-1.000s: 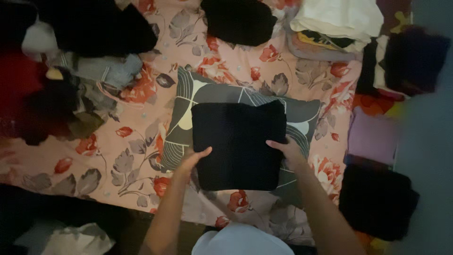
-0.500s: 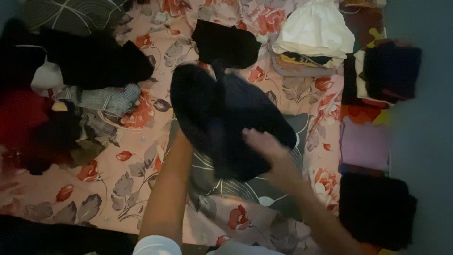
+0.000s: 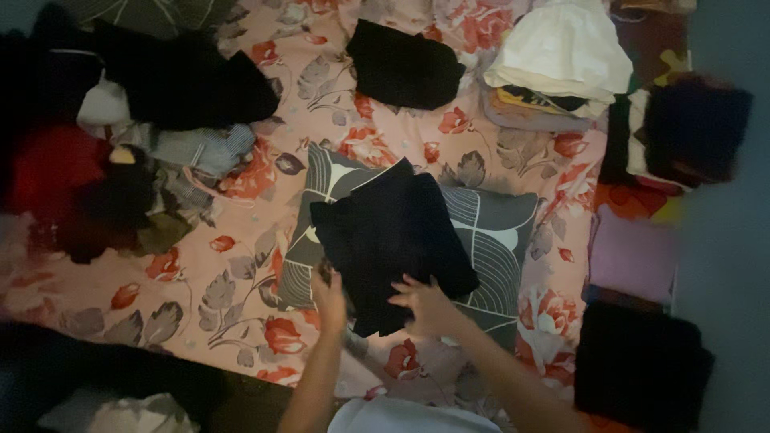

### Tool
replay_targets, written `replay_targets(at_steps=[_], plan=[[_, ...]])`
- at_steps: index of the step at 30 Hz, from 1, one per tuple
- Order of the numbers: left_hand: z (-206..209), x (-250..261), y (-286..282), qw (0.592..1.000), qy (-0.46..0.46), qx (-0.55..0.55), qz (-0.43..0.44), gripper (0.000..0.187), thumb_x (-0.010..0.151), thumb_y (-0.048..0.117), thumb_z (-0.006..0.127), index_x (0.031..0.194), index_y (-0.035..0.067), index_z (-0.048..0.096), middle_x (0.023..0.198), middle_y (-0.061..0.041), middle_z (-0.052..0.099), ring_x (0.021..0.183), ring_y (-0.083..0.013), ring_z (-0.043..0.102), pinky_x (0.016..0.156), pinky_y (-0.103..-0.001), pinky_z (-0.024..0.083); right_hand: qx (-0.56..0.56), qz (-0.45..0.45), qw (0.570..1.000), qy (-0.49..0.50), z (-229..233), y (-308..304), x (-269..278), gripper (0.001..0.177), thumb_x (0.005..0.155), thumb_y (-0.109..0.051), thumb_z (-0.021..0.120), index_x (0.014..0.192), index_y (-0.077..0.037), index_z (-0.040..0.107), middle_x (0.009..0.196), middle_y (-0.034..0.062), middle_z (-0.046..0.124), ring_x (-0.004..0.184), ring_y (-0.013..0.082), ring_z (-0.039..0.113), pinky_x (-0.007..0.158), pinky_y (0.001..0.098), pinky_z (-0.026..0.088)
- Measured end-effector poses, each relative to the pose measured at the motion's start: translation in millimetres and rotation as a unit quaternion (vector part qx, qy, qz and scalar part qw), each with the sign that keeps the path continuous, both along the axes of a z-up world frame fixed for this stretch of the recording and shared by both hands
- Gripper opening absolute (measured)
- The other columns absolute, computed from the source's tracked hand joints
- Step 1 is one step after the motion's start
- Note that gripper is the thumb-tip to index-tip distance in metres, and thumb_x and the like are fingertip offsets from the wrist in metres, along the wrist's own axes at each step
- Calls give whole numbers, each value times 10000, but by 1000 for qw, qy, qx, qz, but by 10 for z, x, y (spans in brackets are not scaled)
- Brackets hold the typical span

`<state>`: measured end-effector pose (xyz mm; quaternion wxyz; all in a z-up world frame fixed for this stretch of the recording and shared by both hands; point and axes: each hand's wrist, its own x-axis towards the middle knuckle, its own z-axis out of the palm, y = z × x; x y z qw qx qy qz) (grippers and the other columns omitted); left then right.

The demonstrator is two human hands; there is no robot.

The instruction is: The person folds a black t-shirt and a red t-shirt on a bed with a floral pattern. They smooth out the garments, fold them into compact rectangles, and place them into a neat stack alongside other folded clothes.

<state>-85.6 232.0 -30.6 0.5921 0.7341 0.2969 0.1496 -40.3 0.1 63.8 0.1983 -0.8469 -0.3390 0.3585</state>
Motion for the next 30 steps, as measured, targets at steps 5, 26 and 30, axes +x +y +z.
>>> replay_targets(at_steps=[5, 26, 30], plan=[[304, 145, -85, 991, 103, -53, 60, 606, 1067, 496, 523, 1351, -27, 638, 1254, -203, 682, 1182, -323, 628, 1086, -393, 465, 170, -445, 866, -151, -314, -117, 617, 324, 930, -236, 671, 1215, -87, 708, 1177, 158, 702, 1029, 289, 712, 939, 378, 585], [640, 1027, 279, 853, 274, -409, -175, 626, 709, 315, 863, 1237, 14, 715, 1239, -121, 754, 1122, -259, 704, 966, -391, 530, 369, -470, 694, 403, 401, -1087, 687, 797, 644, 22, 765, 1398, -99, 539, 1324, 92, 657, 1223, 271, 610, 1033, 432, 457], [681, 494, 32, 817, 199, -512, -177, 553, 712, 220, 872, 1204, 24, 713, 1232, -134, 743, 1132, -263, 711, 1023, -403, 553, 243, -494, 739, 388, 97, -1487, 511, 795, 614, 57, 791, 1374, 43, 559, 1303, 192, 666, 1225, 349, 629, 1028, 471, 478]])
